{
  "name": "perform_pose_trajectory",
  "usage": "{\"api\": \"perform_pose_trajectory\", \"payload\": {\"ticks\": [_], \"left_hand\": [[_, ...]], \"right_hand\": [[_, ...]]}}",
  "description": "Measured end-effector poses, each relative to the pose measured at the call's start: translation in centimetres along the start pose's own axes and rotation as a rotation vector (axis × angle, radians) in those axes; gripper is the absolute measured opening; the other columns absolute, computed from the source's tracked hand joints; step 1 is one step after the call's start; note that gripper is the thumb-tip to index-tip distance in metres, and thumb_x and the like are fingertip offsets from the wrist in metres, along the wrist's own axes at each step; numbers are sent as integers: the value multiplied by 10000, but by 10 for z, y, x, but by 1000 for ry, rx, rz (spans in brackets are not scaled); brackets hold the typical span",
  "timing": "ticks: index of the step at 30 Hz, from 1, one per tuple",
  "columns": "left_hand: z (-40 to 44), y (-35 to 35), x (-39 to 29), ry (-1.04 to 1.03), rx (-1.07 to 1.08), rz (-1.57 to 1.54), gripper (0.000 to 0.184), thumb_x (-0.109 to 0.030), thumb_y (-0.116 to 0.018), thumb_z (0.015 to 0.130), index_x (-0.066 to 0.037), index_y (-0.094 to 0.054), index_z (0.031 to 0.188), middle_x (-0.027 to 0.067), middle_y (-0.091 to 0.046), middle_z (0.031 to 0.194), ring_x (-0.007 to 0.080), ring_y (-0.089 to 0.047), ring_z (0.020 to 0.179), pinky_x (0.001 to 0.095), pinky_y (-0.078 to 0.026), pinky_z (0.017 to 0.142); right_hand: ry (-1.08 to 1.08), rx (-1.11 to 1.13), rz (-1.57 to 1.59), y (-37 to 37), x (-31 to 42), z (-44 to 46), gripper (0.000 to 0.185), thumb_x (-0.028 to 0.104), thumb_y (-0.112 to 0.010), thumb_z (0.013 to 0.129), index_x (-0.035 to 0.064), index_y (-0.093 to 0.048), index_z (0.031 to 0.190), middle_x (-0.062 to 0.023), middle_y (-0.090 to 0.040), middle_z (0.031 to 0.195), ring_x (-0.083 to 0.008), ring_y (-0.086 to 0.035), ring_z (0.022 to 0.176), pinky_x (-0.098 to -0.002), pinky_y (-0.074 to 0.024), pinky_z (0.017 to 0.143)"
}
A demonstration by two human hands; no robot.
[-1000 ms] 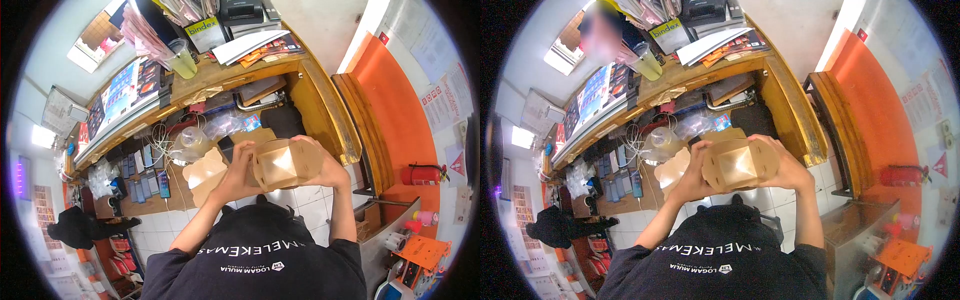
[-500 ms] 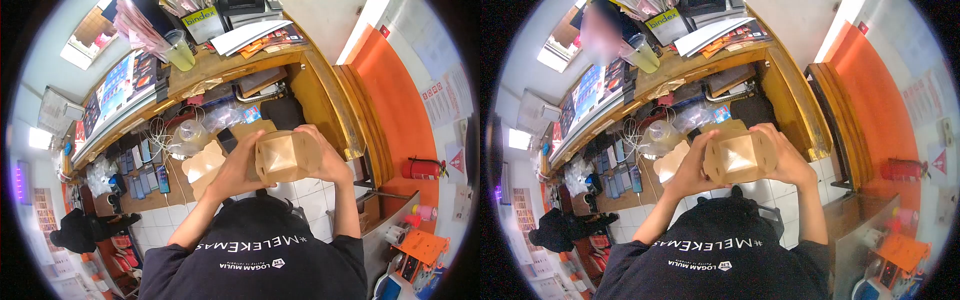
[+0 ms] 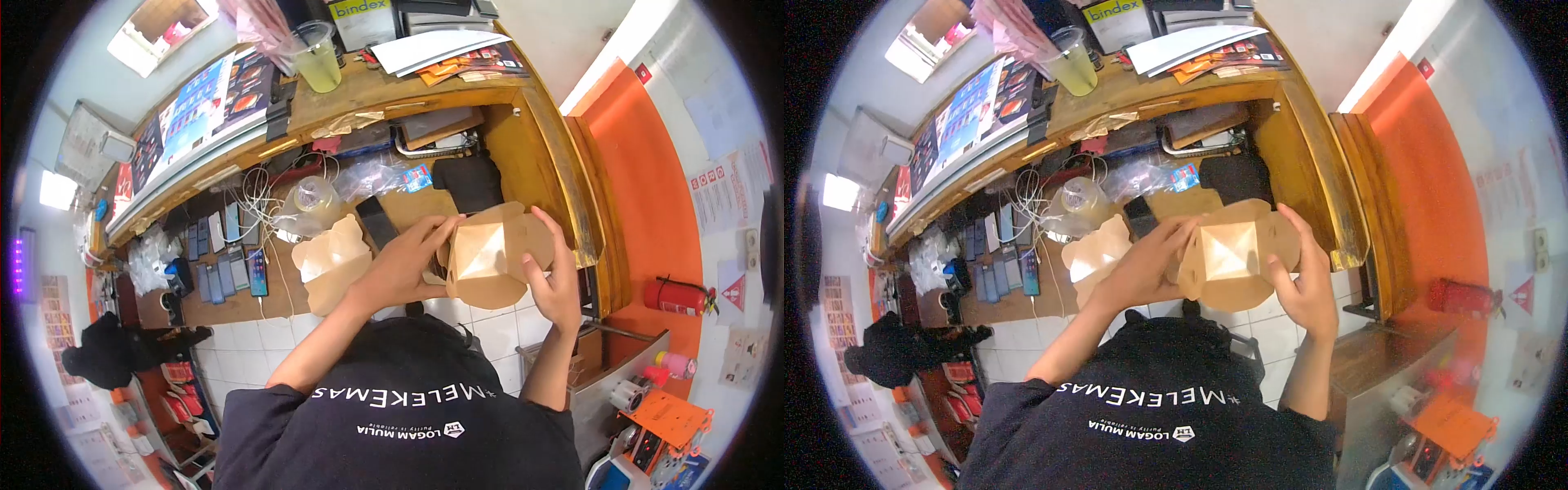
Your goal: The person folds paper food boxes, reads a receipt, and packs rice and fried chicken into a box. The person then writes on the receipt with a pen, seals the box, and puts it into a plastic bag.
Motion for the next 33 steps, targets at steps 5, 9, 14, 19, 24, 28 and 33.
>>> {"api": "perform_pose_trajectory", "payload": {"ticks": [5,9,14,19,24,28,33], "left_hand": [[-6,3,7,-2,7,-99,1117,-265,-888,696,-137,-275,1621,166,-500,1330,376,-536,1224,432,-469,1008],[-11,8,4,-37,-53,-183,1033,-223,-846,729,-105,-314,1607,189,-494,1356,390,-530,1242,436,-450,1038],[-19,5,8,-34,-129,-169,887,-261,-777,795,-80,-373,1564,193,-487,1369,392,-531,1258,448,-448,1063],[-22,-7,6,6,-230,-92,680,-221,-720,847,-40,-476,1455,193,-485,1366,394,-537,1268,458,-468,1063],[-12,2,5,181,-193,55,491,-154,-670,889,5,-553,1339,193,-501,1326,388,-593,1179,465,-508,987],[-9,15,-9,70,-307,-44,465,-226,-657,933,22,-568,1315,207,-558,1266,397,-608,1140,467,-503,971],[-15,23,-37,9,-360,72,471,-308,-563,1007,3,-546,1360,237,-621,1186,423,-587,1152,493,-458,1021]], "right_hand": [[-51,-141,-87,-6,5,-4,557,-34,-477,859,-37,-499,1415,-266,-632,1277,-385,-629,1184,-421,-455,1050],[-34,-182,-185,-11,6,-3,542,-48,-452,860,-42,-507,1400,-264,-617,1299,-392,-614,1197,-427,-443,1064],[0,-177,-284,-12,15,0,531,-46,-436,863,-51,-505,1390,-265,-600,1305,-401,-597,1203,-443,-437,1062],[31,-148,-378,-20,27,3,529,-36,-447,847,-52,-512,1371,-268,-599,1237,-422,-598,1145,-456,-453,1026],[35,-155,-399,-26,33,5,529,-31,-474,836,-58,-513,1362,-267,-585,1164,-435,-589,1105,-464,-458,1006],[-30,-217,-492,-30,34,2,519,-26,-503,838,-54,-515,1357,-260,-559,1150,-451,-571,1087,-479,-460,990],[-22,-259,-556,-36,35,1,543,-12,-537,835,-34,-498,1376,-261,-536,1177,-468,-542,1115,-506,-441,1010]]}}
Point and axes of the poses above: each hand's wrist, its own z-axis towards the middle knuckle, its own y-axis out of the back of the hand, x = y × z, the point moved 6 cm from there along z, towards the middle knuckle
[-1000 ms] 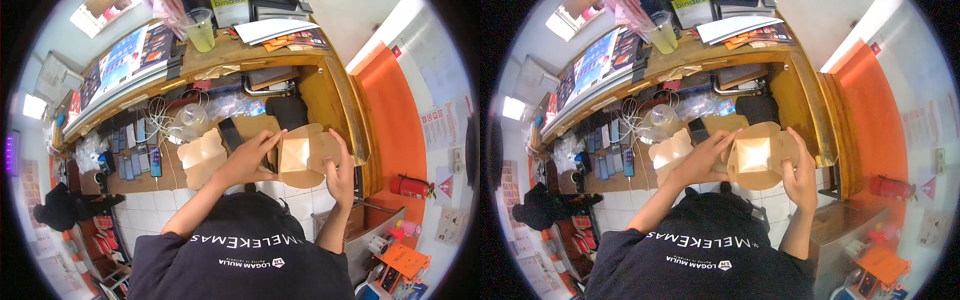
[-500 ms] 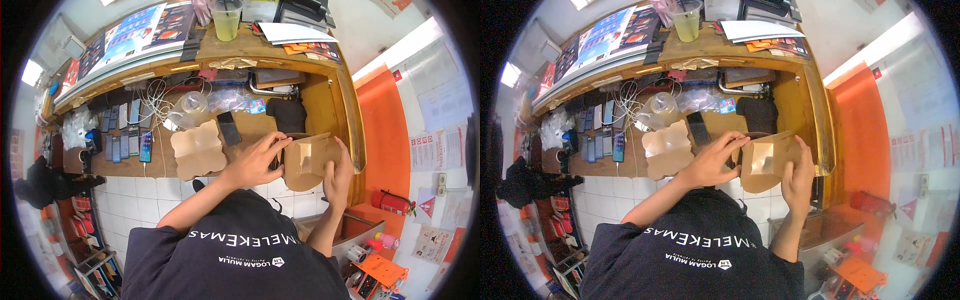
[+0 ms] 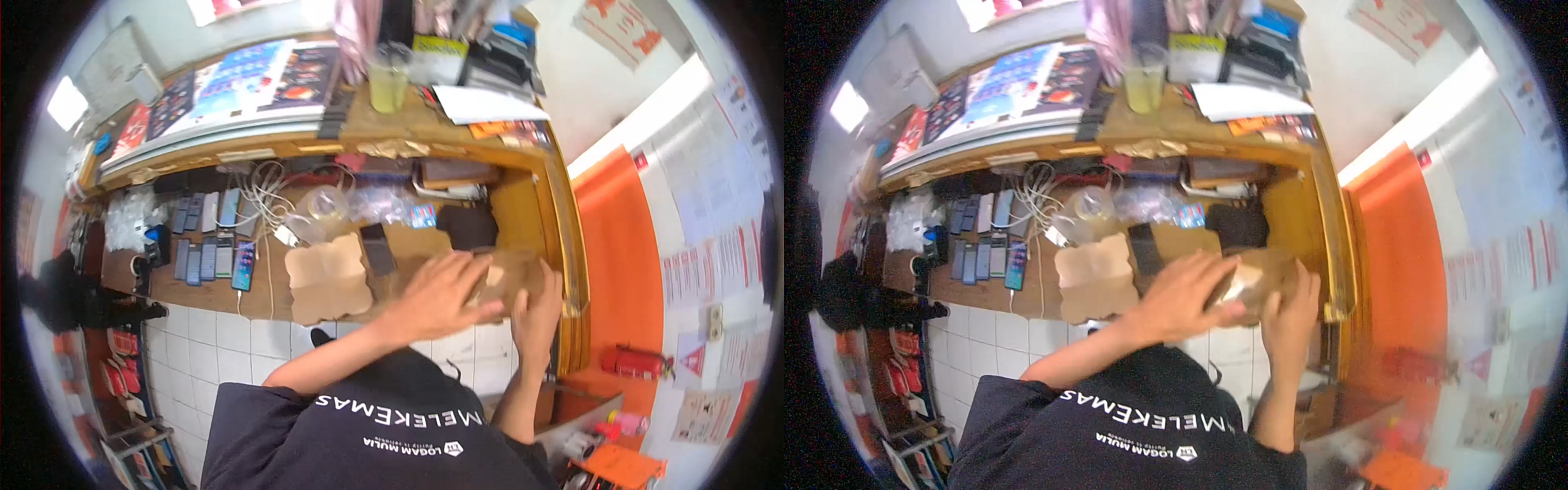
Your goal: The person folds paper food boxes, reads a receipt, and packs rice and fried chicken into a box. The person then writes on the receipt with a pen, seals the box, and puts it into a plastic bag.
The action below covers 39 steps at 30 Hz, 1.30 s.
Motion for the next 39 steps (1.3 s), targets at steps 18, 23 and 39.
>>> {"api": "perform_pose_trajectory", "payload": {"ticks": [18,23,39], "left_hand": [[28,-57,22,279,91,639,264,-151,-741,776,25,-756,971,218,-638,1139,253,-741,859,314,-600,677],[36,-90,31,173,171,602,270,-152,-728,793,32,-762,987,253,-681,1114,277,-739,873,336,-609,678],[-201,122,85,152,307,-8,752,-365,-744,871,-26,-421,1460,227,-581,1254,413,-638,1125,512,-538,911]], "right_hand": [[7,196,-124,-13,-16,-4,630,-65,-670,810,67,-529,1410,-229,-566,1321,-420,-521,1284,-466,-401,1115],[5,258,7,-30,-50,-3,647,-22,-694,836,31,-495,1449,-248,-545,1413,-376,-514,1333,-447,-387,1136],[90,-15,-201,-29,-117,23,581,158,-781,859,-18,-558,1366,-198,-627,1324,-343,-603,1224,-406,-475,1042]]}}
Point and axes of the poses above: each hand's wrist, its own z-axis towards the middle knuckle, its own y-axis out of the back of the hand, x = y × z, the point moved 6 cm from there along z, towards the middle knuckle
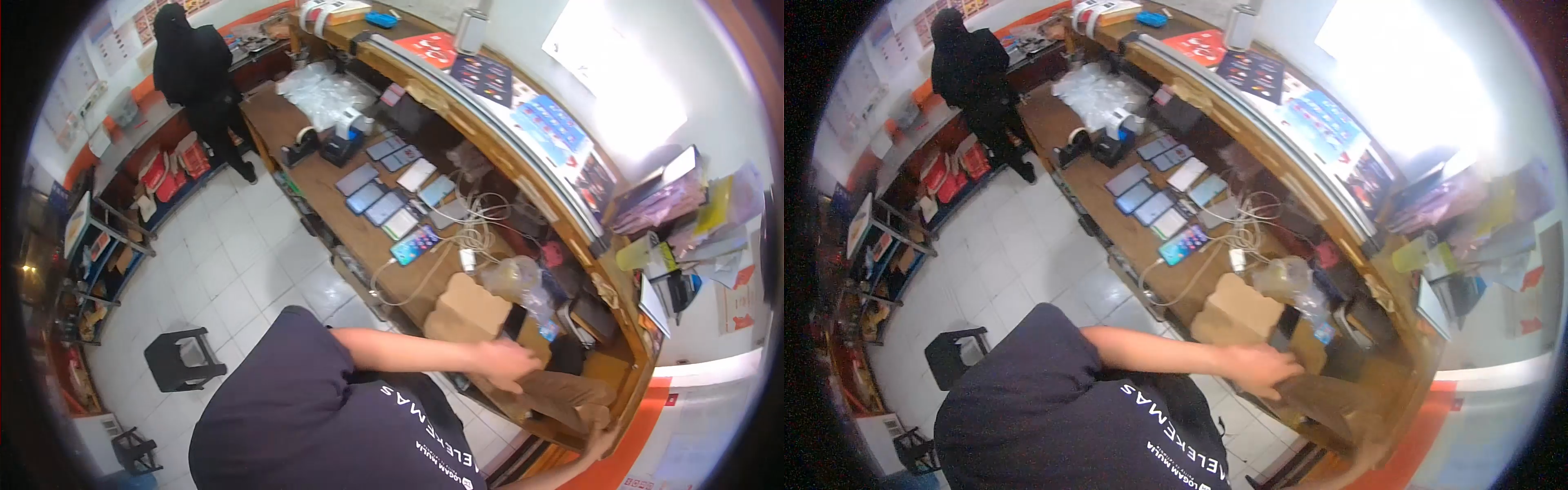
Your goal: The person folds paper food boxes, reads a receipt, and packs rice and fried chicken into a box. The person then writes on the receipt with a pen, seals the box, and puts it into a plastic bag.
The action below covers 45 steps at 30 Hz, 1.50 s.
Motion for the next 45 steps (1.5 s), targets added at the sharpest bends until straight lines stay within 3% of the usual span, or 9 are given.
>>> {"api": "perform_pose_trajectory", "payload": {"ticks": [5,10,14,16,21,23,29,38,45], "left_hand": [[-221,6,148,620,-28,-73,450,-311,-648,937,-39,-596,1292,200,-622,1294,381,-611,1193,490,-501,1009],[-497,-77,221,1237,-233,-236,641,-596,-489,998,-29,-663,1244,244,-686,1191,405,-651,1140,488,-511,996],[-623,-188,182,1489,-414,-785,815,-683,-421,1004,41,-621,1321,228,-670,1295,338,-628,1217,430,-464,1060],[-649,-234,150,1448,-756,-923,685,-647,-465,1016,-25,-655,1234,106,-681,955,206,-628,853,353,-524,773],[-664,-281,112,1454,-1281,-1045,455,-477,-530,1051,-40,-652,1087,76,-655,860,201,-593,746,375,-508,694],[-672,-295,137,1519,-1372,-923,461,-472,-527,1052,-25,-642,1043,113,-651,831,233,-605,738,392,-503,688],[-723,-310,265,1732,-1468,-378,502,-456,-519,1056,17,-612,913,225,-639,744,328,-641,715,444,-489,670],[-730,-112,288,2037,-971,-387,522,-447,-501,1056,26,-616,867,265,-655,726,418,-685,760,472,-493,679],[-792,-44,341,1741,-931,-610,273,-267,-648,1005,5,-628,1020,100,-675,777,181,-649,706,336,-505,636]], "right_hand": [[-52,-551,162,72,207,-61,343,220,-661,990,-20,-639,1233,-185,-682,1215,-325,-647,1057,-394,-499,980],[358,658,365,-130,503,-173,352,96,-621,961,5,-614,1301,-89,-668,1089,-203,-639,978,-344,-511,907],[382,1699,391,-350,482,-331,540,381,-697,964,82,-594,1403,-125,-653,1290,-235,-634,1150,-372,-498,1001],[487,1791,235,-368,475,-360,589,375,-707,952,90,-555,1444,-109,-608,1359,-261,-607,1204,-371,-479,1034],[-269,2179,444,-367,514,-358,506,100,-606,886,119,-563,1391,-20,-634,1245,-121,-598,977,-265,-486,755],[12,2215,377,-409,508,-361,419,110,-630,906,79,-593,1322,-50,-679,1123,-154,-622,944,-302,-516,768],[939,1854,-37,-473,656,-319,240,141,-707,794,41,-689,1012,-65,-697,826,-142,-623,761,-338,-505,689],[595,773,752,-583,1004,-214,507,121,-752,837,-3,-536,1278,-242,-621,1066,-436,-622,1000,-496,-514,880],[318,476,739,-622,1047,-221,262,116,-755,836,-25,-668,1040,-219,-578,1117,-398,-588,1076,-458,-483,932]]}}
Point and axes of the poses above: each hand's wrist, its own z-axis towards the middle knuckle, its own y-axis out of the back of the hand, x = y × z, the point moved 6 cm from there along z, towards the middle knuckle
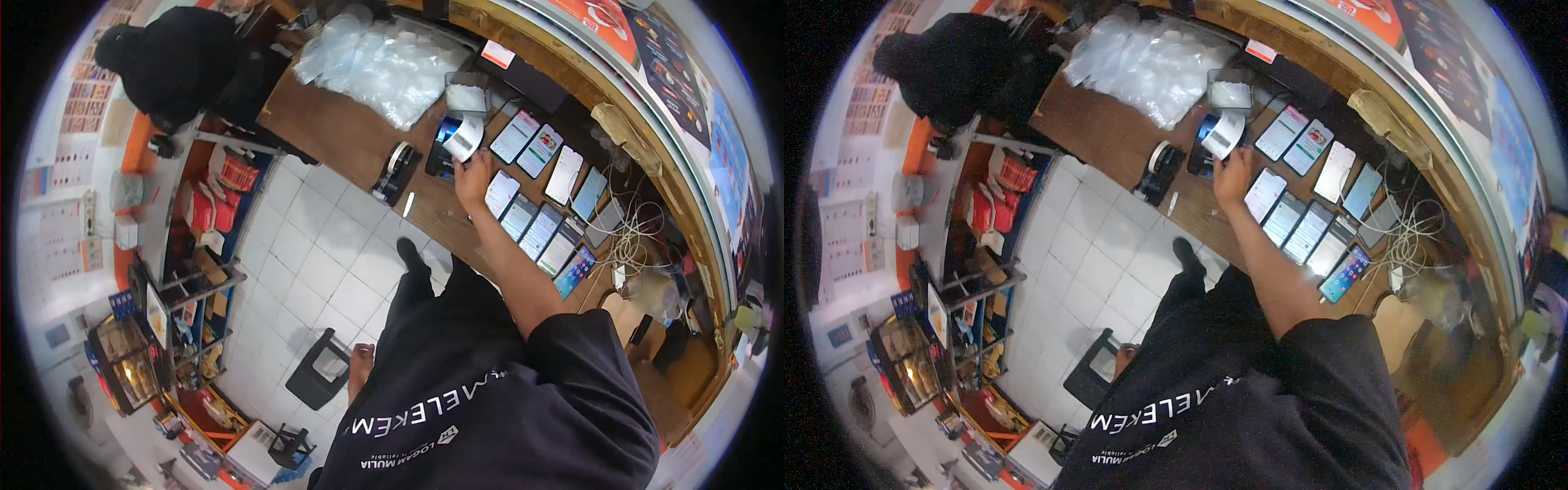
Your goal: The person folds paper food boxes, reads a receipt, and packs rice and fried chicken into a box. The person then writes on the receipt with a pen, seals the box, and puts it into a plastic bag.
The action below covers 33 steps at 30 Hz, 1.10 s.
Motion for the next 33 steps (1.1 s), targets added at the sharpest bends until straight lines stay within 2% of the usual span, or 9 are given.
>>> {"api": "perform_pose_trajectory", "payload": {"ticks": [3,5,8,14,17,20,24,28,33], "left_hand": [[42,35,-81,-42,78,-49,254,-277,-648,1010,-23,-639,1006,33,-628,724,103,-599,676,286,-480,613],[99,47,-121,-315,137,-30,261,-279,-643,1012,-18,-644,1002,47,-634,724,142,-609,665,318,-493,626],[133,66,-286,-569,83,-5,313,-277,-621,1031,0,-656,1174,116,-704,1017,226,-663,991,331,-502,908],[159,40,-493,-702,848,-208,310,-192,-631,1027,3,-627,1267,127,-697,1180,158,-606,1115,331,-479,964],[159,36,-526,-812,887,-63,337,-159,-677,989,16,-617,1271,145,-698,1181,186,-630,1093,335,-485,954],[114,61,-551,-1147,848,322,369,-132,-683,949,4,-610,1285,181,-694,1182,285,-671,1077,382,-519,920],[78,97,-571,-1256,891,634,358,-216,-668,927,1,-648,1211,254,-692,1068,429,-661,1014,461,-517,897],[82,144,-581,-1235,818,616,268,-225,-644,942,2,-661,1084,246,-690,952,431,-660,943,476,-500,814],[81,174,-588,-1189,771,323,261,-244,-640,991,14,-672,1008,209,-681,822,371,-667,726,409,-495,690]], "right_hand": [[-131,120,145,-11,10,-18,235,127,-802,804,37,-752,1015,-133,-603,1066,-340,-639,936,-416,-520,841],[299,99,47,-11,49,-27,281,135,-805,815,37,-751,1073,-124,-621,1180,-302,-673,914,-401,-532,815],[-94,574,527,-48,66,-66,299,152,-782,873,21,-731,1137,-87,-701,1110,-212,-678,916,-369,-534,818],[-398,992,546,-34,140,-114,231,211,-711,945,-5,-708,1027,-91,-709,831,-194,-664,734,-353,-532,699],[-165,1021,-13,20,187,-89,239,203,-703,933,3,-680,1062,-165,-719,940,-314,-693,870,-426,-539,775],[101,447,-94,87,255,-54,321,207,-700,924,31,-653,1187,-219,-691,1103,-404,-641,1061,-484,-511,889],[0,690,-6,73,257,-52,378,215,-694,935,56,-642,1273,-230,-674,1194,-415,-581,1181,-487,-466,975],[58,760,-16,60,291,-37,241,211,-729,923,-27,-705,954,-197,-666,764,-353,-643,692,-440,-483,656],[111,777,8,50,329,-18,254,225,-697,931,-20,-700,998,-247,-688,874,-433,-662,856,-479,-506,740]]}}
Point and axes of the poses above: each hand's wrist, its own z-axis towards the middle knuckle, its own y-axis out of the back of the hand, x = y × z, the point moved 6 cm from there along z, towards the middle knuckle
